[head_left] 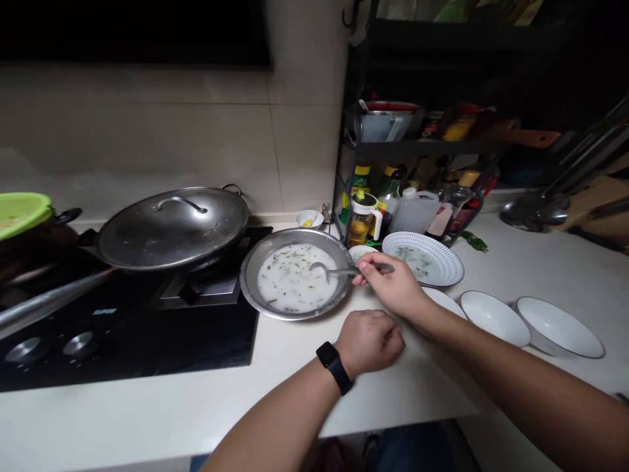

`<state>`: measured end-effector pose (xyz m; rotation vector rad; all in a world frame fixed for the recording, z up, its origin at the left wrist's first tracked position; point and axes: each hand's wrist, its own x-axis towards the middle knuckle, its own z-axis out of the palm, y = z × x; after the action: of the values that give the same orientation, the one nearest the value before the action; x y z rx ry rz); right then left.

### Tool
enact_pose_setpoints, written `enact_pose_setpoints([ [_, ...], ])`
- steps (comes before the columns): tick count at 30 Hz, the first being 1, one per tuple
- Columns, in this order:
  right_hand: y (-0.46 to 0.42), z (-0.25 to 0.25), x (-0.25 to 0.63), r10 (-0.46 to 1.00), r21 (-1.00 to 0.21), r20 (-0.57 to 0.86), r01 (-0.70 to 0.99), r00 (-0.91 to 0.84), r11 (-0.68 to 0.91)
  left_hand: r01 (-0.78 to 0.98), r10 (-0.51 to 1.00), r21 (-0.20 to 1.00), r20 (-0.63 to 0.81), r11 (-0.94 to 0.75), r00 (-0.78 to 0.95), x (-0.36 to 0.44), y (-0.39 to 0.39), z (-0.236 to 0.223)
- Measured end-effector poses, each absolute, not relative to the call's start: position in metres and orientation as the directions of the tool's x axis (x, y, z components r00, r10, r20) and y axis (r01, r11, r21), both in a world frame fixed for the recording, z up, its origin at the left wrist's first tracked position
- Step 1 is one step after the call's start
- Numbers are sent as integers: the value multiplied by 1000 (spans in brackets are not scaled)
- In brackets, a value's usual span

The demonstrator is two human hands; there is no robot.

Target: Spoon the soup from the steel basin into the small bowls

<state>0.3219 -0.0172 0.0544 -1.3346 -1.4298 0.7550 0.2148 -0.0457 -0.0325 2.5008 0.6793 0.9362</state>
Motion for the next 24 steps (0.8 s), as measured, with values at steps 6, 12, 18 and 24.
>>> enact_pose_setpoints([
  [6,-7,59,311,958,-988,-115,-128,263,-84,311,548,481,503,-820,668,215,-47,-33],
  [12,-9,66,310,953,-963,-152,-256,261,-83,320,553,478,497,-818,669,214,-46,-33],
  [18,-7,75,318,952,-968,-98,-249,290,-24,312,549,482,497,-819,672,215,-46,-35],
  [24,-4,89,338,941,-975,-29,-219,336,48,295,546,491,515,-820,661,215,-45,-38],
])
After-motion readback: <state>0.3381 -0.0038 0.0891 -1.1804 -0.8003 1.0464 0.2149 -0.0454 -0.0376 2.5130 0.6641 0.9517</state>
